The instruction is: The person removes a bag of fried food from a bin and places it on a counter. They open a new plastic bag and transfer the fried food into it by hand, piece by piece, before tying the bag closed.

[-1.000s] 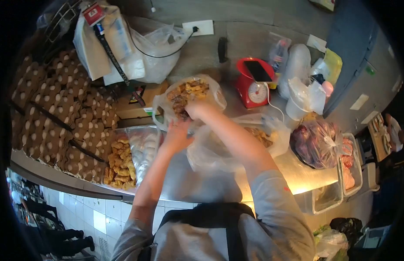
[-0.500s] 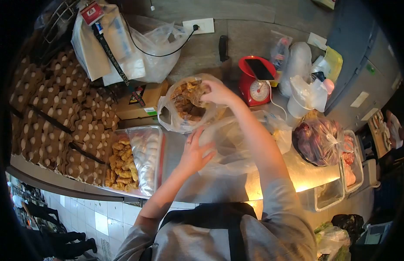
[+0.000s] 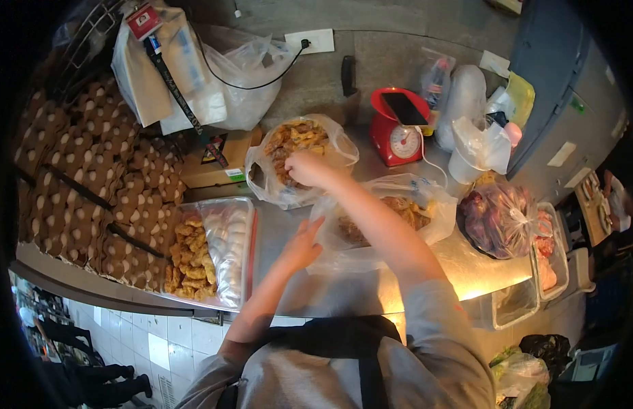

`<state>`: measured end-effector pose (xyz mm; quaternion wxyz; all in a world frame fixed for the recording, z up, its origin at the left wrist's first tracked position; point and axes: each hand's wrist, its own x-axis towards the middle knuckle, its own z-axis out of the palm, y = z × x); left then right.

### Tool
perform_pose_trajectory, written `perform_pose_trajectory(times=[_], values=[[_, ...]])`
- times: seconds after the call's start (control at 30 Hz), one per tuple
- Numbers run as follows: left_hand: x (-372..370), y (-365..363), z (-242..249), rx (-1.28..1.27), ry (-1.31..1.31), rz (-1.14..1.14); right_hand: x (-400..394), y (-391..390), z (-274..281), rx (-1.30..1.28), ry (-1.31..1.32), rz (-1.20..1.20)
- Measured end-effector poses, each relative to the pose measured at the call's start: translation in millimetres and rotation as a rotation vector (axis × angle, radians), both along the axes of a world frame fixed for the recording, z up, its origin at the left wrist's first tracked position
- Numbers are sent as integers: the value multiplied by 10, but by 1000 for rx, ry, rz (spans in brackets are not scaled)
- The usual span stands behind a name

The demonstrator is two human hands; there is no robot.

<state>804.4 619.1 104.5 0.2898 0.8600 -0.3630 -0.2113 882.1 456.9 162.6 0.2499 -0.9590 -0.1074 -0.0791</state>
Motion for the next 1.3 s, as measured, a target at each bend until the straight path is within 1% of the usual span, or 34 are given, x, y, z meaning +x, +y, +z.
perform_pose_trajectory(times=[0.03,0.1,0.13,0.17,0.2,0.23,0.3,0.33,0.4,0.43,0.5,0.53,0.57,0.63,0.67,0.7,0.73,0.77,0.8,0.83,0.87,0.9,0.93,0.97,1.03,1.1,1.13,1.17,1.2,1.23,1.3], values=[[8,5,-37,1,-1,6,199,108,-99,-98,114,-51],[36,21,-127,21,-88,-18,383,279,-221,-137,288,36],[22,37,-132,20,-92,-9,589,344,-480,-215,225,58],[-12,48,-144,26,-117,12,695,432,-621,-270,246,17],[-36,56,-157,32,-138,31,686,527,-647,-325,269,-24],[-43,63,-202,33,-133,39,643,577,-682,-326,272,-16],[-59,42,-270,-6,-71,46,534,611,-688,-339,165,-81],[-86,30,-265,-7,-68,41,477,591,-648,-339,169,-85],[-97,17,-216,-20,-73,19,388,520,-529,-87,54,-187],[-75,27,-241,-17,-78,12,368,456,-444,-83,49,-194],[16,50,-361,-105,-37,-25,361,233,-276,111,64,-231],[46,59,-403,-107,-30,-31,277,144,-187,185,-141,-249],[90,74,-450,-127,-18,-6,176,-1,-88,263,-110,-248],[135,116,-471,-142,4,8,-258,-123,366,237,-101,-359],[154,128,-439,-197,60,37,-440,-252,440,315,-177,-303],[178,125,-421,-254,115,66,-620,-354,461,406,-316,-219],[208,127,-434,-255,120,57,-916,-334,658,389,-265,-270],[243,140,-451,-314,165,57,-1055,-401,591,349,-318,-249],[272,140,-453,-373,205,60,-1215,-395,526,312,-239,-261],[262,138,-363,-372,201,57,-1359,-358,464,275,-163,-270],[241,152,-267,-437,351,88,-1471,-318,394,275,-167,-268],[233,154,-197,-503,502,121,-1552,-288,315,122,16,-157],[248,155,-232,-505,498,124,-1571,-279,256,-32,200,-44],[265,162,-313,-526,467,118,-1514,-270,217,-33,198,-40],[273,155,-409,-555,430,119,-1280,-194,202,-77,-53,17],[234,135,-465,-523,436,169,-842,40,289,85,-124,57],[211,131,-433,-523,430,178,-533,142,247,28,-137,67],[170,131,-368,-522,366,190,-189,195,115,-28,-151,77],[135,139,-301,-521,301,203,261,143,-229,-197,-122,-82],[101,165,-248,-523,296,215,574,118,-497,-365,-94,-241],[47,258,-140,-517,23,140,251,150,108,377,137,-998]])
